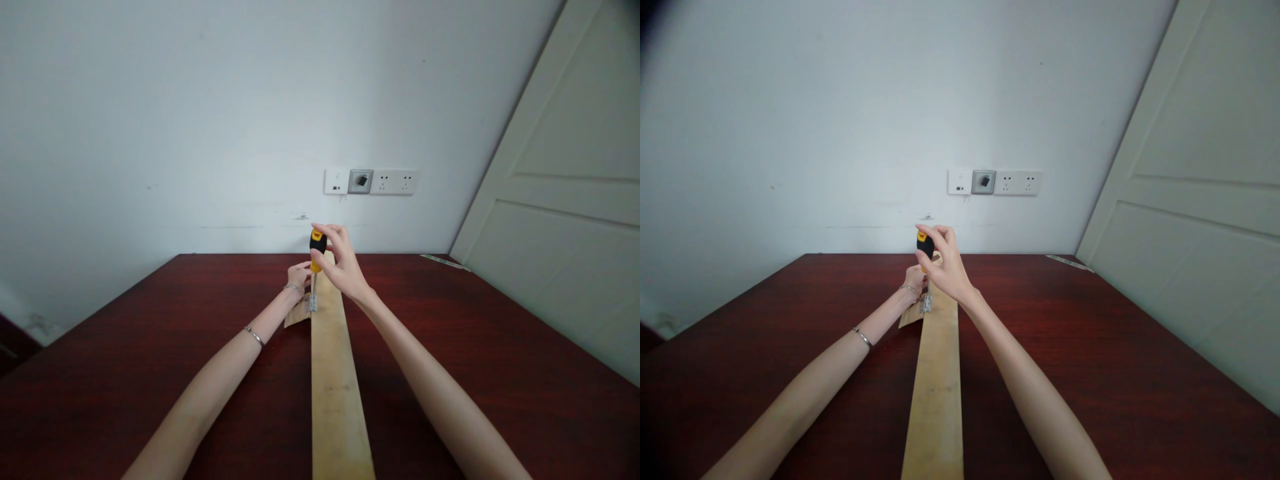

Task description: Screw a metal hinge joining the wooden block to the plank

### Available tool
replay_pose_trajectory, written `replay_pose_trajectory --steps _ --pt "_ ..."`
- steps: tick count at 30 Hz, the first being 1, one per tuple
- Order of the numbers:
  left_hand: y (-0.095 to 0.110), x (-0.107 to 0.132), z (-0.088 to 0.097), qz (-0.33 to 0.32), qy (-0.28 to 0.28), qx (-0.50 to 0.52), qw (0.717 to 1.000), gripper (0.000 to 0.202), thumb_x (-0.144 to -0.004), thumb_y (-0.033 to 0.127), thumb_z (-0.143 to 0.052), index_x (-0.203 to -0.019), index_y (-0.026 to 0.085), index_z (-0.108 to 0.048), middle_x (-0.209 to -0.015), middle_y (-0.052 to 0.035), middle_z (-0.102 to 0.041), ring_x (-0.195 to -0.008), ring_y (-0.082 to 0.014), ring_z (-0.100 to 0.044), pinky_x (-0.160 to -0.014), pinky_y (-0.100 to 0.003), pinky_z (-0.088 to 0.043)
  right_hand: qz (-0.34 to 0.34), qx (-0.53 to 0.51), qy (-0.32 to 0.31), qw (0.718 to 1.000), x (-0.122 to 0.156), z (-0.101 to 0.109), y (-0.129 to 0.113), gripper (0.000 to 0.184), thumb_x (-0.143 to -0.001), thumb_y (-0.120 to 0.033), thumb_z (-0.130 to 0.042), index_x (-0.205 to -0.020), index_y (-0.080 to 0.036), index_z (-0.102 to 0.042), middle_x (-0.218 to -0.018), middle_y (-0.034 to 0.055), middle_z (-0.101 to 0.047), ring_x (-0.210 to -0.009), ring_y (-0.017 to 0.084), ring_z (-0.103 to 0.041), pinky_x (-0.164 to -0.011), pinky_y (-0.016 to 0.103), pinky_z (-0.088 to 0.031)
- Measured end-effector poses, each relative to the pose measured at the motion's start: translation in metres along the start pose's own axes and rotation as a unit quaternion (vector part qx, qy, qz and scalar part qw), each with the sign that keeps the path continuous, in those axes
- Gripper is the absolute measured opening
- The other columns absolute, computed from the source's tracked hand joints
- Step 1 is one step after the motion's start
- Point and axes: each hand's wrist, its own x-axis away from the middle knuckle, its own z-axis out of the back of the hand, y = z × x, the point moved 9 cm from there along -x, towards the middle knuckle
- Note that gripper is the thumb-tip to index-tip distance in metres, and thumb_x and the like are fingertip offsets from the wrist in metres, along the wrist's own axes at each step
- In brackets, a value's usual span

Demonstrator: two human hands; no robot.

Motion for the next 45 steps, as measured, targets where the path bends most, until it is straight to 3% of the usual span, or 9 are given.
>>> replay_pose_trajectory --steps 4,10,18,24,30,36,41,45 --pt "0.004 0.006 -0.003 0.000 -0.005 -0.003 1.000 0.016 -0.056 0.007 -0.066 -0.071 0.013 -0.067 -0.061 -0.0018 -0.065 -0.053 -0.0127 -0.061 -0.051 -0.021 -0.046 0.011 -0.047 -0.030 0.998 -0.001 -0.005 0.004 0.041 -0.090 -0.025 -0.044 -0.130 -0.032 -0.046 -0.135 0.0064 -0.043 -0.125 0.021 -0.041 -0.090 0.037 -0.049" --pt "0.007 0.011 -0.003 -0.002 -0.003 -0.014 1.000 0.012 -0.057 0.008 -0.066 -0.068 0.014 -0.066 -0.058 -0.0009 -0.064 -0.049 -0.0104 -0.057 -0.049 -0.020 -0.044 -0.007 -0.017 0.044 0.999 -0.001 0.004 0.014 0.042 -0.078 -0.031 -0.064 -0.118 -0.028 -0.052 -0.119 0.0073 -0.052 -0.103 0.021 -0.052 -0.078 0.036 -0.053" --pt "0.011 0.012 -0.004 -0.008 0.008 -0.020 1.000 0.011 -0.058 0.006 -0.064 -0.067 0.013 -0.067 -0.055 0.0004 -0.062 -0.045 -0.0090 -0.053 -0.045 -0.019 -0.040 -0.006 -0.057 -0.022 0.998 0.000 -0.008 0.009 0.037 -0.087 -0.029 -0.053 -0.123 -0.027 -0.050 -0.128 0.0076 -0.052 -0.113 0.020 -0.052 -0.093 0.039 -0.048" --pt "0.013 0.014 -0.006 -0.004 0.001 -0.014 1.000 0.016 -0.057 0.004 -0.063 -0.069 0.013 -0.068 -0.058 -0.0011 -0.064 -0.049 -0.0112 -0.056 -0.048 -0.020 -0.043 -0.013 -0.016 0.008 1.000 0.000 -0.003 0.007 0.039 -0.076 -0.034 -0.068 -0.113 -0.027 -0.056 -0.114 0.0071 -0.053 -0.103 0.020 -0.053 -0.082 0.036 -0.052" --pt "0.010 0.014 -0.008 0.003 -0.013 -0.005 1.000 0.020 -0.055 0.006 -0.066 -0.073 0.013 -0.069 -0.062 -0.0028 -0.067 -0.053 -0.0141 -0.060 -0.052 -0.023 -0.047 -0.005 -0.055 -0.039 0.998 0.001 -0.009 0.005 0.035 -0.090 -0.030 -0.048 -0.125 -0.029 -0.050 -0.127 0.0068 -0.053 -0.116 0.020 -0.050 -0.097 0.040 -0.045" --pt "0.007 0.009 -0.007 -0.003 -0.015 -0.004 1.000 0.015 -0.058 0.010 -0.065 -0.073 0.014 -0.069 -0.065 -0.0028 -0.067 -0.050 -0.0120 -0.059 -0.051 -0.023 -0.047 -0.026 -0.016 0.004 1.000 0.000 -0.001 0.009 0.036 -0.079 -0.034 -0.064 -0.114 -0.029 -0.057 -0.115 0.0075 -0.052 -0.105 0.021 -0.053 -0.081 0.036 -0.053" --pt "0.007 0.009 -0.006 -0.003 -0.012 -0.007 1.000 0.018 -0.057 0.007 -0.065 -0.073 0.013 -0.069 -0.064 -0.0024 -0.066 -0.050 -0.0110 -0.058 -0.050 -0.021 -0.046 0.000 -0.027 -0.055 0.998 -0.001 -0.006 0.003 0.039 -0.090 -0.029 -0.047 -0.129 -0.032 -0.047 -0.128 0.0065 -0.050 -0.118 0.020 -0.047 -0.095 0.040 -0.046" --pt "0.007 0.009 -0.007 -0.003 -0.017 -0.002 1.000 0.018 -0.057 0.005 -0.063 -0.072 0.013 -0.069 -0.063 -0.0025 -0.067 -0.050 -0.0121 -0.059 -0.050 -0.022 -0.046 -0.002 -0.017 -0.035 0.999 -0.001 -0.005 0.005 0.039 -0.086 -0.030 -0.054 -0.125 -0.031 -0.051 -0.121 0.0069 -0.054 -0.109 0.021 -0.052 -0.083 0.037 -0.052"
